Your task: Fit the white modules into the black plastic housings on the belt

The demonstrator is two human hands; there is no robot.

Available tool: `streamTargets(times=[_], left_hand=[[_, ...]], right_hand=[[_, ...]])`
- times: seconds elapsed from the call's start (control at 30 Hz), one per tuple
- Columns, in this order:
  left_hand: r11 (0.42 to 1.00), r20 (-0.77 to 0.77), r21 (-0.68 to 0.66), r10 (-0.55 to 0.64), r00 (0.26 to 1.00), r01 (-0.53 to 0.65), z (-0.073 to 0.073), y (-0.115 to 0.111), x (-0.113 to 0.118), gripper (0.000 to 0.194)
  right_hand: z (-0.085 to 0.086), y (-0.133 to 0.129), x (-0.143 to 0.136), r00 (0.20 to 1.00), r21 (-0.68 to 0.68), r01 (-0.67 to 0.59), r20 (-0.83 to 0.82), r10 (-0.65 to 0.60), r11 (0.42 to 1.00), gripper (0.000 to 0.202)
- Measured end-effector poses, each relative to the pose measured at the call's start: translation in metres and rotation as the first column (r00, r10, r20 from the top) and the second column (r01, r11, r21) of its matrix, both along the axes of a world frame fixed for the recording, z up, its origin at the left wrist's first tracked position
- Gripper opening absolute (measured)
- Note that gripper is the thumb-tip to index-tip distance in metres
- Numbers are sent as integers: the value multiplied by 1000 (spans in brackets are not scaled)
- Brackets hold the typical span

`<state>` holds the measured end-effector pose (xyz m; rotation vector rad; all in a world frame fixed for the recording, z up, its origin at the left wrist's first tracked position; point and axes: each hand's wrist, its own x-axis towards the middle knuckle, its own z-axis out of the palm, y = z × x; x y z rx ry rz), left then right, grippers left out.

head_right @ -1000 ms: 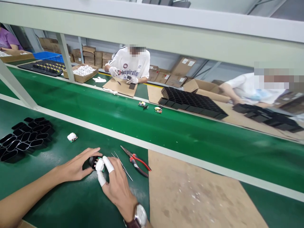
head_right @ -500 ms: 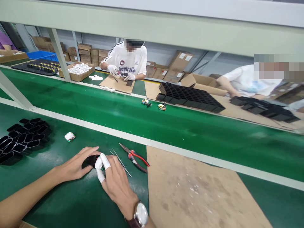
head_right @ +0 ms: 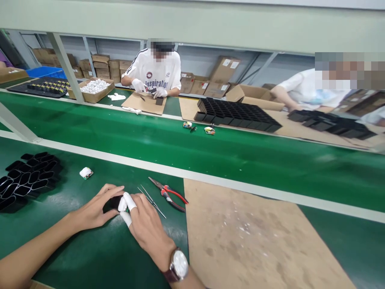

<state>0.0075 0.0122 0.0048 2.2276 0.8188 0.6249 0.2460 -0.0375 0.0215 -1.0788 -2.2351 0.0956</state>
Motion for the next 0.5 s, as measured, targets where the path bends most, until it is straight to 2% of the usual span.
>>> streamTargets(times=[0.13,0.3,0.4,0.5], left_hand=[[1000,27,0,7,1000,-7,0,2,1,76],[998,15,-30,51,999,-51,-4,0,2,73],[996,-23,-58,70,997,-72,-10,-2,2,72],[993,-27,-79,82,996,-84,-13,-2,1,70]], right_hand=[[3,2,4,998,-67,-18,-59,14,998,62],[-3,3,5,986,-18,-59,-154,56,998,35],[-6,2,3,988,-5,-101,-117,100,995,30],[-7,1,-1,994,-39,-94,-68,91,995,25]])
